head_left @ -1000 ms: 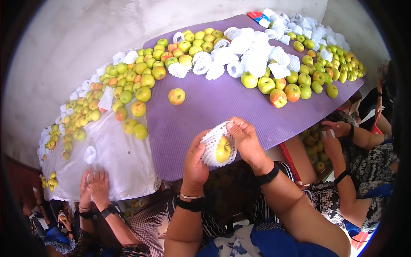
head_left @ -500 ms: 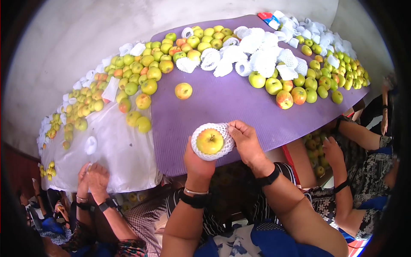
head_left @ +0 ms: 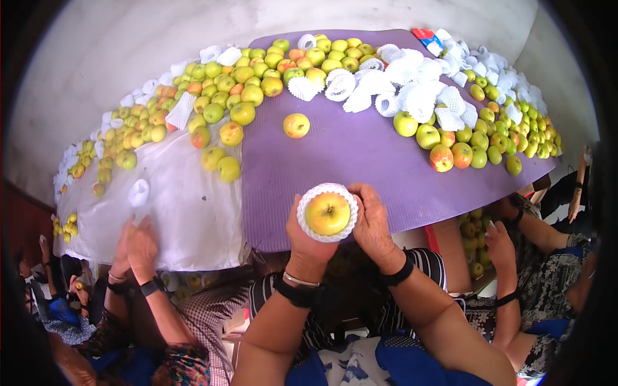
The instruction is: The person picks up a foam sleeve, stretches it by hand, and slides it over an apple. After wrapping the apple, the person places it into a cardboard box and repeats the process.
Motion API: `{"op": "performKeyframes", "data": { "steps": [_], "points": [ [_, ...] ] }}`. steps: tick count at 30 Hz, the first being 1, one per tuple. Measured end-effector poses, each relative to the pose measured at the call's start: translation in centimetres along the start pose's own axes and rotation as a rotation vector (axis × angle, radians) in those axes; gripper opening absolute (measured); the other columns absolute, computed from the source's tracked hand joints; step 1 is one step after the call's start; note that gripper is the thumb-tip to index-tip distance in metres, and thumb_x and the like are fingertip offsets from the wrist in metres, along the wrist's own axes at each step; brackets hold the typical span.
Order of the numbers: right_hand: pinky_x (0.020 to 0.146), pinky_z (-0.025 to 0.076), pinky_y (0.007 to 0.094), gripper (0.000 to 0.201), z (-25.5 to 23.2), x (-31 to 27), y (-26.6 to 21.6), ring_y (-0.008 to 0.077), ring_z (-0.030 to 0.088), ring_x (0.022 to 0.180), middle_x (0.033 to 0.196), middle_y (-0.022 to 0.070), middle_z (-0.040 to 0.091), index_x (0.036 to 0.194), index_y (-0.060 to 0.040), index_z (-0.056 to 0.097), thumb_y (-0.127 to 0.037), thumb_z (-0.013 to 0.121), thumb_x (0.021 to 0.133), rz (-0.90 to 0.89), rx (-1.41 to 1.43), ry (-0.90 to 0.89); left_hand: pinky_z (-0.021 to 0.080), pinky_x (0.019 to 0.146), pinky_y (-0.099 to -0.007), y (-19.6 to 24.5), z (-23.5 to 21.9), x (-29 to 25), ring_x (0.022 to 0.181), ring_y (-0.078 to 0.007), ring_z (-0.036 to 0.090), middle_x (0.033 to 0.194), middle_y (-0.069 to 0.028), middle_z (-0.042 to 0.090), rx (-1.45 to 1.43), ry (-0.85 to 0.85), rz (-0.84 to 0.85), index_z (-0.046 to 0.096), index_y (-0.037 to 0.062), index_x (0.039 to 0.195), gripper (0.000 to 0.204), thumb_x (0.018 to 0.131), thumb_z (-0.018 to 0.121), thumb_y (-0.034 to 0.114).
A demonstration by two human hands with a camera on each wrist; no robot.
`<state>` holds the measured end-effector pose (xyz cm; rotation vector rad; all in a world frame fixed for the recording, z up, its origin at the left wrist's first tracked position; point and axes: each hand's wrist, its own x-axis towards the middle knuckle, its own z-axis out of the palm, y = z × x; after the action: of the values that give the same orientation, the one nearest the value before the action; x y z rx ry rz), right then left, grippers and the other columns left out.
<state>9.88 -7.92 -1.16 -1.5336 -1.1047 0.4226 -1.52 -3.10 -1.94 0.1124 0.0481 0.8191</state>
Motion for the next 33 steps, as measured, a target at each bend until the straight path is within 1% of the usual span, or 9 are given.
{"op": "performKeyframes", "data": {
  "steps": [2, 3, 6, 10, 13, 16, 19, 25, 33],
  "points": [
    [0.073, 0.045, 0.0343, 0.013, -0.6, 0.5, 0.3, 0.0234, 0.057, 0.088, 0.092, 0.0155, 0.057, 0.097, -0.0021, 0.055, -0.008, 0.055, 0.085, -0.291, -0.344, 0.005, 0.040, 0.096, -0.0413, 1.0, 0.4, 0.0, 0.110, -0.0303, 0.051, 0.115, -0.0160, 0.055, 0.031, 0.055, -0.022, 0.050, 0.0002, 0.114, 0.045, 0.093, 0.034, 0.037],
    [0.073, 0.045, 0.0343, 0.013, -1.2, 0.7, 0.2, 0.0234, 0.057, 0.088, 0.092, 0.0155, 0.057, 0.097, -0.0021, 0.055, -0.008, 0.055, 0.085, -0.287, -0.347, -0.006, 0.041, 0.095, -0.0424, 1.4, 0.5, -0.1, 0.109, -0.0314, 0.051, 0.115, -0.0171, 0.055, 0.065, 0.111, -0.053, 0.050, -0.0014, 0.114, 0.048, 0.093, 0.033, 0.038],
    [0.088, 0.040, 0.0305, 0.043, -3.5, 1.1, 0.1, 0.0201, 0.051, 0.106, 0.112, 0.0082, 0.056, 0.119, -0.0022, 0.049, -0.011, 0.062, 0.079, 0.185, 0.359, -0.441, 0.043, 0.092, -0.0448, 2.6, 1.0, -0.3, 0.103, -0.0328, 0.055, 0.110, -0.0199, 0.057, -0.009, 0.126, -0.213, 0.049, -0.0048, 0.114, 0.052, 0.093, 0.033, 0.040],
    [0.093, 0.038, 0.0300, 0.061, -5.0, 1.1, -1.9, 0.0186, 0.049, 0.110, 0.125, 0.0091, 0.049, 0.127, -0.0018, 0.045, -0.026, 0.066, 0.075, 0.238, 0.613, -0.742, 0.051, 0.082, -0.0417, 2.4, 0.7, -0.3, 0.095, -0.0322, 0.061, 0.102, -0.0230, 0.059, 0.478, 0.198, -0.272, 0.052, -0.0056, 0.107, 0.041, 0.093, 0.040, 0.031],
    [0.093, 0.039, 0.0304, 0.068, -4.7, 1.2, -2.7, 0.0161, 0.049, 0.106, 0.118, 0.0068, 0.052, 0.129, -0.0006, 0.042, -0.007, 0.072, 0.068, 0.286, 0.343, -0.836, 0.052, 0.075, -0.0316, 2.7, 1.9, -0.6, 0.086, -0.0227, 0.062, 0.099, -0.0184, 0.060, 0.741, -0.024, -0.315, 0.051, -0.0036, 0.108, 0.039, 0.092, 0.046, 0.031],
    [0.090, 0.040, 0.0287, 0.068, -4.0, 0.5, -3.0, 0.0131, 0.050, 0.101, 0.115, 0.0055, 0.053, 0.127, -0.0019, 0.045, 0.000, 0.072, 0.064, 0.218, 0.212, -0.912, 0.050, 0.073, -0.0286, 2.2, 1.3, -1.3, 0.083, -0.0179, 0.060, 0.097, -0.0149, 0.060, 0.943, 0.199, -0.276, 0.049, -0.0021, 0.111, 0.043, 0.093, 0.045, 0.036],
    [0.091, 0.040, 0.0280, 0.067, -3.4, 0.1, -3.8, 0.0123, 0.050, 0.103, 0.115, 0.0059, 0.054, 0.125, -0.0010, 0.047, 0.003, 0.072, 0.063, 0.266, 0.222, -0.876, 0.049, 0.074, -0.0271, 2.9, 2.2, -1.7, 0.086, -0.0166, 0.059, 0.097, -0.0131, 0.059, 0.979, 0.168, -0.302, 0.048, -0.0011, 0.113, 0.045, 0.094, 0.043, 0.039],
    [0.085, 0.044, 0.0270, 0.052, -3.4, -0.8, -3.0, 0.0132, 0.054, 0.096, 0.106, 0.0075, 0.059, 0.113, -0.0002, 0.055, -0.001, 0.071, 0.064, 0.421, 0.409, -0.972, 0.048, 0.075, -0.0291, 5.9, 2.2, -2.5, 0.088, -0.0206, 0.059, 0.098, -0.0155, 0.060, 1.124, 0.200, -0.253, 0.049, -0.0024, 0.113, 0.058, 0.095, 0.026, 0.048],
    [0.084, 0.044, 0.0285, 0.055, 1.0, -7.8, 7.8, 0.0174, 0.057, 0.093, 0.102, 0.0110, 0.062, 0.115, 0.0027, 0.053, -0.019, 0.073, 0.069, 0.587, -0.040, -1.259, 0.049, 0.070, -0.0314, 9.3, 2.0, -3.4, 0.085, -0.0251, 0.062, 0.094, -0.0160, 0.063, 1.039, 0.204, -0.013, 0.052, -0.0014, 0.108, 0.052, 0.095, 0.029, 0.043]
  ]
}}
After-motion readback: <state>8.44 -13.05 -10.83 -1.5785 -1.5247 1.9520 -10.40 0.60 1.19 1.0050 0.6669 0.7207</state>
